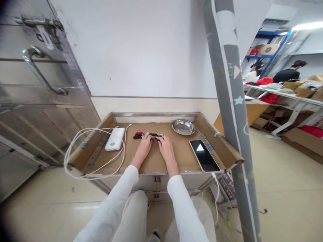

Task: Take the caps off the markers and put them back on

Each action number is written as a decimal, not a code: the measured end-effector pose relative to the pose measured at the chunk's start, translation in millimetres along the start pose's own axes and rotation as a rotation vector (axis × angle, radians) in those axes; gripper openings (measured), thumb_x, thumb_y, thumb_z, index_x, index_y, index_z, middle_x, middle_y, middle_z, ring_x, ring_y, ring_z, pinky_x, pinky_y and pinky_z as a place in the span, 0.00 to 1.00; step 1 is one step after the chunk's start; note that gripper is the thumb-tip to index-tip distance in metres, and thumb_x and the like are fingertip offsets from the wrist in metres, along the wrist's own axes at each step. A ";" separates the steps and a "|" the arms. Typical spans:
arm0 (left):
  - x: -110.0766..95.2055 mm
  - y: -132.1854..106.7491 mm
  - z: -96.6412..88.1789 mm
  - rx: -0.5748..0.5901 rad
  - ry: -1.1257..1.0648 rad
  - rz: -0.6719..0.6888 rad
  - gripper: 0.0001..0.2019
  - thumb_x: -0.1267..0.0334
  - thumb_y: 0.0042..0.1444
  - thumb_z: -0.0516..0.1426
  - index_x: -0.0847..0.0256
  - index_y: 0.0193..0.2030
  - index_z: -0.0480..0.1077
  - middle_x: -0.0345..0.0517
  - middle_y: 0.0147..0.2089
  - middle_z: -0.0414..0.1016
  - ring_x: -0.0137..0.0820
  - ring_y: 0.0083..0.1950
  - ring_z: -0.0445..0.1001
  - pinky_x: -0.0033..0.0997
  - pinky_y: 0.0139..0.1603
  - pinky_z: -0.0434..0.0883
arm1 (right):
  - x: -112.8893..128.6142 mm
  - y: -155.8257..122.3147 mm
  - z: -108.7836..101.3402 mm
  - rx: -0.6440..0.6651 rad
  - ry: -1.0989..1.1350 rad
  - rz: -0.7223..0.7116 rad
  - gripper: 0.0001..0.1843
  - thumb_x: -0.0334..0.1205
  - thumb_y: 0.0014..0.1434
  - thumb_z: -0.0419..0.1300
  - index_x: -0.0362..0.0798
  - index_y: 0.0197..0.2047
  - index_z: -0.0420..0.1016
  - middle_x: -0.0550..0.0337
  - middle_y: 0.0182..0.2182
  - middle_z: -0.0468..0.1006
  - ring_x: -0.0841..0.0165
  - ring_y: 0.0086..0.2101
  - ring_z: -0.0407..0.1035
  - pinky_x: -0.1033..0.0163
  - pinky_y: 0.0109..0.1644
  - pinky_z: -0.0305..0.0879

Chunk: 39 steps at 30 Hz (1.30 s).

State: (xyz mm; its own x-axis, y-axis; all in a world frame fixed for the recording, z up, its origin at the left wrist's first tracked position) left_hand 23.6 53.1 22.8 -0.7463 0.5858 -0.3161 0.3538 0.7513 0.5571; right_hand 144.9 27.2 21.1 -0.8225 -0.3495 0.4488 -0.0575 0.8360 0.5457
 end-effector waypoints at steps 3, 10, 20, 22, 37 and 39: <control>0.3 -1.3 0.1 -0.031 -0.008 0.006 0.12 0.76 0.59 0.45 0.61 0.44 0.64 0.50 0.45 0.67 0.36 0.51 0.67 0.43 0.55 0.65 | -4.2 0.3 3.0 0.003 -0.058 0.013 0.15 0.33 0.61 0.50 0.50 0.48 0.72 0.53 0.40 0.72 0.62 0.42 0.64 0.56 0.49 0.62; -0.7 -2.9 4.0 -0.008 -0.083 0.000 0.08 0.75 0.59 0.48 0.62 0.40 0.65 0.49 0.42 0.66 0.35 0.50 0.68 0.41 0.53 0.67 | -3.6 0.3 3.7 0.020 -0.141 0.009 0.12 0.36 0.62 0.51 0.52 0.44 0.74 0.55 0.38 0.72 0.63 0.41 0.65 0.58 0.46 0.61; 1.6 0.9 3.5 0.031 -0.111 -0.077 0.09 0.74 0.61 0.46 0.61 0.39 0.65 0.48 0.42 0.66 0.32 0.44 0.70 0.35 0.50 0.69 | -2.3 -1.6 -5.6 -0.050 -0.272 0.105 0.13 0.34 0.62 0.49 0.49 0.42 0.74 0.54 0.36 0.71 0.64 0.37 0.63 0.60 0.43 0.57; 1.2 1.8 2.9 0.029 -0.086 -0.081 0.09 0.74 0.61 0.46 0.62 0.38 0.65 0.48 0.41 0.66 0.32 0.45 0.69 0.35 0.50 0.68 | -2.8 -1.4 -3.6 -0.036 -0.265 0.093 0.14 0.32 0.60 0.49 0.49 0.41 0.74 0.54 0.35 0.71 0.64 0.37 0.63 0.60 0.43 0.56; 2.1 -5.1 -10.8 -0.051 0.249 -0.172 0.11 0.73 0.61 0.45 0.66 0.43 0.67 0.55 0.44 0.68 0.38 0.48 0.68 0.39 0.51 0.67 | -7.6 -0.3 1.0 0.015 -0.291 0.160 0.14 0.30 0.59 0.49 0.47 0.42 0.74 0.53 0.38 0.70 0.64 0.40 0.61 0.61 0.45 0.54; 6.2 -10.9 -17.8 -0.098 0.312 -0.272 0.13 0.75 0.60 0.44 0.69 0.47 0.66 0.59 0.47 0.68 0.40 0.49 0.68 0.40 0.51 0.67 | -5.6 0.2 0.7 0.021 -0.254 0.141 0.14 0.29 0.59 0.49 0.48 0.41 0.74 0.53 0.38 0.70 0.64 0.40 0.62 0.61 0.46 0.55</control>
State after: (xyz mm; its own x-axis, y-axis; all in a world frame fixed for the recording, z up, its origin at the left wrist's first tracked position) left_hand 5.1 43.1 28.4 -0.9452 0.2391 -0.2221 0.0766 0.8242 0.5611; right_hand 149.1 29.6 18.2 -0.9383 -0.1147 0.3264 0.0576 0.8785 0.4743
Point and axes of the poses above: each hand's wrist, its own y-axis towards the middle knuckle, its own z-axis out of the palm, x = y × z, the point moved 6 cm from there along y, towards the middle knuckle
